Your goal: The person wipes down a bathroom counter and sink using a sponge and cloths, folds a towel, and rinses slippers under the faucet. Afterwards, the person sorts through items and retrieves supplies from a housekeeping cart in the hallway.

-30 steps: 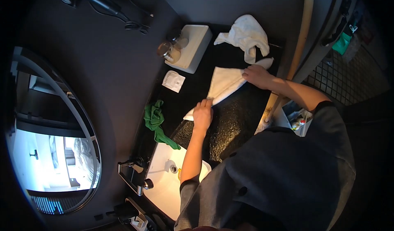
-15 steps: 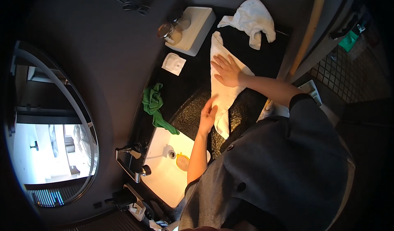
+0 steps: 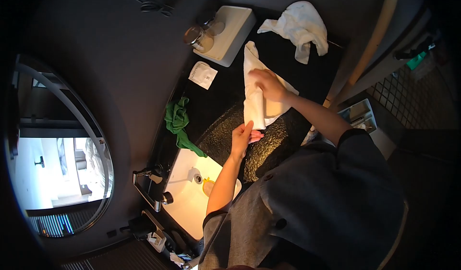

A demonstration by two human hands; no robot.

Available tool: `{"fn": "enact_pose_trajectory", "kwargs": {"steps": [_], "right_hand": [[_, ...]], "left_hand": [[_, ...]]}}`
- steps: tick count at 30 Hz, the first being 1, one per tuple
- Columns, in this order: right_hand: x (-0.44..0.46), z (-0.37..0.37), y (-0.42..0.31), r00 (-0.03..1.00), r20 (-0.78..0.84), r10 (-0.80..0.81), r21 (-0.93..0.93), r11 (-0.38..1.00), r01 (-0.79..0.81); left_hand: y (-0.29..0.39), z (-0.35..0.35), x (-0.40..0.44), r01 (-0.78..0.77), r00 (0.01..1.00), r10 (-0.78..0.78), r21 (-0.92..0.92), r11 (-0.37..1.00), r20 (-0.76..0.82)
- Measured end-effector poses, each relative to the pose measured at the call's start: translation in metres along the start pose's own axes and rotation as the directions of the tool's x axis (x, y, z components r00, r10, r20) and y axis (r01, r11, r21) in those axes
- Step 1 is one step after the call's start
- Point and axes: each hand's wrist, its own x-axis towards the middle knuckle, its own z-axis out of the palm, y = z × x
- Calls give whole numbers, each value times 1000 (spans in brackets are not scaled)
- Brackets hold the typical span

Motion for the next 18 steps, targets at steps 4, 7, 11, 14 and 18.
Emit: {"fn": "enact_pose_trajectory", "kwargs": {"steps": [4, 7, 11, 14, 18], "right_hand": [[-2, -25, -36, 976, -184, -118, 80, 988, 134], [-24, -41, -66, 830, 306, -466, 127, 884, 449], [-45, -38, -51, 840, 390, -378, 52, 920, 389], [-44, -41, -45, 819, 459, -345, 80, 934, 349], [-44, -40, -35, 810, 475, -344, 102, 936, 337]], "left_hand": [[0, 6, 4, 13, 996, -8, 62, 998, -85], [1, 8, 5, 0, 995, 5, 53, 999, -95], [14, 16, -13, 105, 992, -103, 36, 994, -73], [20, 11, -29, -295, 884, 467, 746, 598, -25], [43, -3, -5, -582, 584, 529, 772, -256, 616]]}}
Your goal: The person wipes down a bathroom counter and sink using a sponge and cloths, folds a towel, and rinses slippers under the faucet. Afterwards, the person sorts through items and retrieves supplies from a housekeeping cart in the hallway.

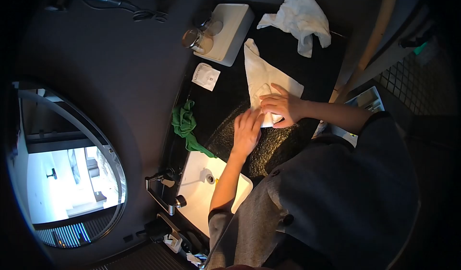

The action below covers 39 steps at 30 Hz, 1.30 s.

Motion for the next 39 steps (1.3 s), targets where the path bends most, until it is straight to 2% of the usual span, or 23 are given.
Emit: {"fn": "enact_pose_trajectory", "kwargs": {"steps": [1, 3, 6, 7, 9, 10, 13, 14, 15, 17, 20, 23, 24, 26, 29, 31, 32, 33, 35, 37, 38, 39], "right_hand": [[-2, -1, -2, 999, -16, 28, -18, 999, -28], [-7, -6, -7, 995, -57, 84, -68, 994, -87], [-20, 11, 1, 948, -234, 217, -33, 972, -231], [-19, 13, 4, 913, -231, 336, 32, 941, -338], [-8, 14, 12, 806, -210, 554, 164, 832, -529], [4, 8, 13, 798, -288, 530, 118, 846, -519], [13, 5, 32, 715, -205, 668, 248, 742, -623], [16, 6, 34, 700, -281, 657, 293, 753, -590], [15, 5, 36, 682, -228, 695, 313, 716, -624], [14, 2, 40, 644, -121, 755, 346, 640, -686], [4, -14, 29, 669, -50, 742, 340, 642, -687], [-19, -30, 9, 791, -27, 611, 397, 733, -552], [-29, -26, 7, 792, -80, 606, 388, 750, -535], [-42, -18, 10, 786, -196, 586, 360, 789, -498], [-38, -27, 7, 656, -138, 742, 374, 653, -659], [-34, -25, 20, 625, -173, 761, 360, 639, -679], [-31, -25, 30, 611, -171, 773, 346, 628, -697], [-28, -26, 39, 599, -172, 782, 331, 618, -713], [-21, -27, 49, 539, -186, 822, 313, 569, -760], [-17, -29, 56, 492, -132, 860, 318, 507, -801], [-20, -22, 65, 501, -188, 845, 278, 535, -798], [-25, -20, 71, 499, -216, 839, 252, 542, -802]], "left_hand": [[-8, 0, 8, -161, 987, 161, 33, 986, 26], [-23, -4, 19, -97, 993, 111, -211, 973, 52], [-44, 8, 34, 48, 996, -4, -482, 875, 91], [-53, 20, 35, 174, 985, -123, -630, 757, 124], [-67, 41, 42, 376, 912, -322, -829, 413, 253], [-62, 44, 49, 286, 919, -376, -855, 433, 116], [-50, 44, 66, 156, 866, -395, -587, 794, -305], [-54, 50, 65, 84, 900, -261, -448, 890, -350], [-55, 51, 67, 18, 928, -151, -365, 931, -339], [-52, 52, 64, -9, 949, -64, -231, 973, -309], [-27, 22, 63, -26, 972, -19, -189, 982, -233], [-39, 16, 64, -85, 995, 78, -127, 988, -59], [-42, 17, 65, -139, 989, 130, -153, 978, -71], [-39, 13, 68, -39, 999, 49, -335, 942, 22], [-42, 11, 81, 115, 990, -49, -541, 833, 134], [-57, 30, 88, 195, 979, -109, -621, 759, 174], [-62, 40, 90, 193, 981, -166, -602, 775, 100], [-65, 42, 93, 236, 971, -214, -559, 795, 105], [-72, 62, 94, 366, 913, -407, -453, 813, 8], [-75, 71, 100, 473, 832, -545, -645, 600, 103], [-79, 74, 102, 509, 781, -603, -723, 468, 160], [-64, 43, 110, 622, 704, -633, -711, 329, 322]]}}
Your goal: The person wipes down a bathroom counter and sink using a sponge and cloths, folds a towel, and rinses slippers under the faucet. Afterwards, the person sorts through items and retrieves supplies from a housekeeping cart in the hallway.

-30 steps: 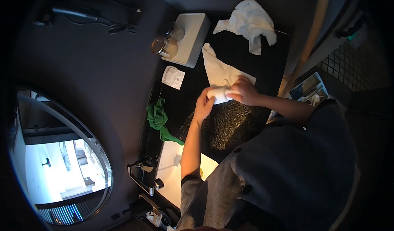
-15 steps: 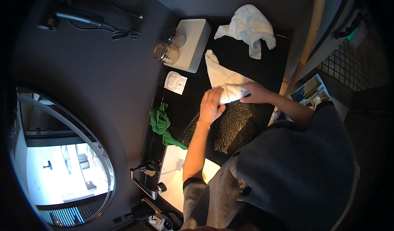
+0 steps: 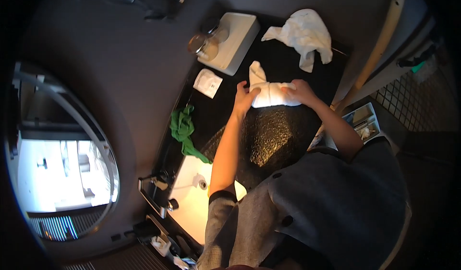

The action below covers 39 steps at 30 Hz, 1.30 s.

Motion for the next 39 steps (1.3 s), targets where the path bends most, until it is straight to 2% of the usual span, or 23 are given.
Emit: {"fn": "enact_pose_trajectory", "kwargs": {"steps": [4, 5, 6, 7, 8, 10, 11, 12, 14, 16, 17, 18, 20, 21, 22, 23, 24, 26, 28, 30, 33, 35, 39], "right_hand": [[2, 1, 1, 999, -2, 32, 7, 999, -32], [6, 4, 14, 997, 22, 70, 63, 995, -71], [2, -3, 6, 998, 2, 56, 49, 997, -56], [-2, 6, 16, 985, -42, 167, 398, 907, -137], [-10, -3, 4, 989, -7, 149, 324, 936, -138], [-24, 9, 1, 949, -287, 132, 620, 781, 79], [-34, 15, 1, 946, -317, 70, 602, 785, 144], [-57, 12, -40, 978, -65, 200, 822, 567, -61], [-99, 30, -59, 955, 295, -29, 913, 301, -273], [-108, 45, -53, 862, 501, -76, 861, 137, -489], [-108, 50, -47, 858, 506, -90, 849, 226, -477], [-108, 48, -42, 793, 594, -137, 800, 197, -566], [-108, 38, -38, 647, 729, -224, 682, 152, -716], [-116, 31, -54, 589, 768, -252, 634, 168, -755], [-118, 33, -51, 519, 789, -329, 599, 223, -769], [-121, 37, -45, 439, 804, -400, 564, 280, -777], [-128, 40, -42, 352, 815, -460, 527, 339, -779], [-146, 44, -40, 296, 909, -293, 394, 375, -839], [-159, 51, -67, 256, 915, -313, 401, 624, -670], [-164, 54, -84, 243, 926, -289, 372, 815, -445], [-175, 52, -100, 280, 925, -256, 312, 933, -180], [-179, 57, -98, 339, 887, -315, 364, 927, -91], [-190, 43, -94, 517, 854, -51, 2, 996, 94]], "left_hand": [[-9, 0, 11, 19, 976, 35, -246, 969, 214], [-12, 8, 9, -54, 985, 108, -347, 936, 138], [-41, 23, 27, -162, 987, 159, -120, 980, -33], [0, 10, -17, -186, 982, 180, -213, 959, -50], [-1, 9, -33, -218, 975, 203, -191, 957, -95], [-21, 32, -46, -359, 931, 270, -491, 794, -245], [-29, 47, -53, -525, 840, 366, -428, 735, -402], [-34, 54, -69, -667, 715, 451, -329, 669, -533], [-4, 59, -128, -486, 823, 200, -476, 733, -532], [1, 63, -172, -506, 790, 175, -463, 728, -588], [3, 58, -190, -460, 767, 148, -375, 805, -625], [3, 48, -209, -486, 711, 272, -174, 856, -648], [0, 27, -245, -489, 611, 519, 232, 841, -597], [-9, 18, -256, -548, 609, 581, 243, 800, -540], [-5, 5, -271, -634, 595, 604, 152, 758, -530], [5, 5, -286, -678, 690, 441, -297, 673, -574], [14, 8, -299, -602, 798, 284, -678, 422, -531], [5, 2, -314, -451, 893, 293, -669, 591, -342], [-12, -5, -321, -335, 942, 270, -505, 795, -200], [-26, -1, -324, -393, 898, 311, -249, 885, -313], [-49, 20, -310, -524, 657, 615, 322, 789, -437], [-58, 27, -308, -473, 743, 552, 286, 833, -379], [-55, 22, -308, -337, 897, 357, 121, 934, -260]]}}
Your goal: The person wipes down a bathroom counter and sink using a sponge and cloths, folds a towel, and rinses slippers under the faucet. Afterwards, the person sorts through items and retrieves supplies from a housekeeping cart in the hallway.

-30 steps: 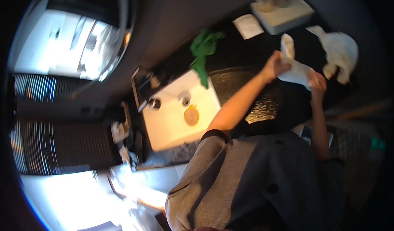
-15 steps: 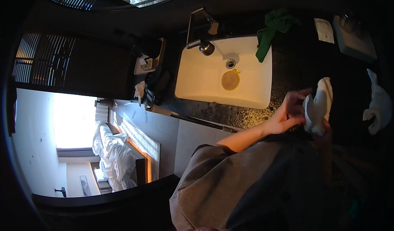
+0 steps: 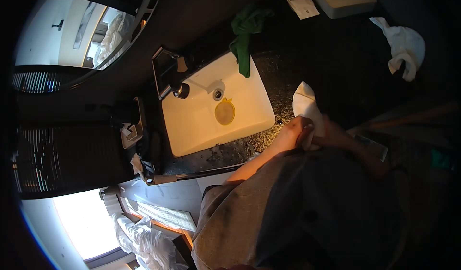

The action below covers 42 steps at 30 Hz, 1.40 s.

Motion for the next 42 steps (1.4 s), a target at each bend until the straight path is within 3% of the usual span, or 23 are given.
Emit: {"fn": "enact_pose_trajectory", "kwargs": {"steps": [1, 3, 6, 9, 12, 15, 18, 19, 21, 23, 24, 25, 27, 28, 29, 31, 33, 35, 37, 38, 39, 41, 42], "right_hand": [[-7, 3, -1, 978, -132, -160, -56, 987, 153], [-21, 10, -5, 807, -363, -466, -237, 883, 404], [-33, 8, 4, 744, -291, -601, -469, 768, 436], [-40, -3, -12, 721, -285, -631, -561, 720, 408], [-45, -2, -16, 884, -259, -390, -309, 900, 307], [-47, -5, -12, 877, -221, -427, -452, 841, 296], [-40, -26, -8, 908, -48, -415, -278, 879, 387], [-30, -30, 1, 921, 3, -390, -132, 912, 387], [-26, -36, 33, 956, 76, -284, 142, 952, 271], [-23, -25, 45, 947, -12, -322, 362, 881, 305], [-22, -17, 49, 943, -59, -327, 469, 825, 315], [-22, -10, 50, 941, -115, -319, 461, 822, 335], [-25, -2, 52, 927, -229, -298, 441, 817, 371], [-27, 1, 51, 864, -274, -422, 195, 855, 480], [-30, 0, 48, 869, -235, -436, 143, 869, 475], [-41, -4, 22, 876, -163, -453, 35, 885, 464], [-35, -10, 17, 761, -132, -636, -90, 772, 629], [-26, -17, 18, 664, -127, -737, -134, 675, 725], [-15, -20, 4, 873, -257, -414, 71, 893, 445], [-11, -23, -4, 928, -300, -221, 182, 942, 283], [2, -13, 3, 860, -351, -371, 120, 893, 434], [4, -20, -15, 936, -113, -333, -14, 943, 333], [6, -16, -15, 901, -162, -403, -18, 914, 405]], "left_hand": [[3, -3, 3, 38, 998, -36, -32, 999, 52], [13, -12, 10, 74, 988, -62, -80, 994, 143], [17, -17, 15, 185, 946, -156, -78, 980, 283], [26, -14, 21, 240, 928, -212, -56, 969, 307], [26, -11, 22, 118, 948, -105, -24, 993, 300], [25, -3, 18, 163, 937, -138, -55, 985, 320], [20, 16, 16, -59, 979, 60, -13, 998, 194], [17, 22, 16, -104, 991, 102, 19, 994, 88], [23, 32, 11, 100, 995, -100, -28, 995, 14], [27, 32, 7, 66, 998, -65, 65, 996, -17], [28, 29, 6, -70, 998, 70, 193, 979, 10], [29, 28, 5, -204, 979, 196, 313, 928, 59], [26, 31, 0, -160, 986, 166, 401, 902, 19], [27, 30, -3, -174, 982, 190, 453, 874, 10], [28, 27, -5, -189, 976, 216, 504, 843, 5], [38, 17, -7, -92, 995, 74, 410, 907, 61], [44, 15, -9, 64, 986, -111, 329, 942, 127], [38, 17, -12, 48, 988, -76, 203, 978, 132], [36, 19, -16, 44, 990, -63, 145, 988, 128], [38, 20, -17, 44, 990, -63, 152, 987, 124], [39, 19, -18, 43, 990, -64, 159, 986, 123], [47, 13, -19, 73, 987, -91, 141, 987, 129], [55, 3, -16, 60, 984, -80, 126, 990, 157]]}}
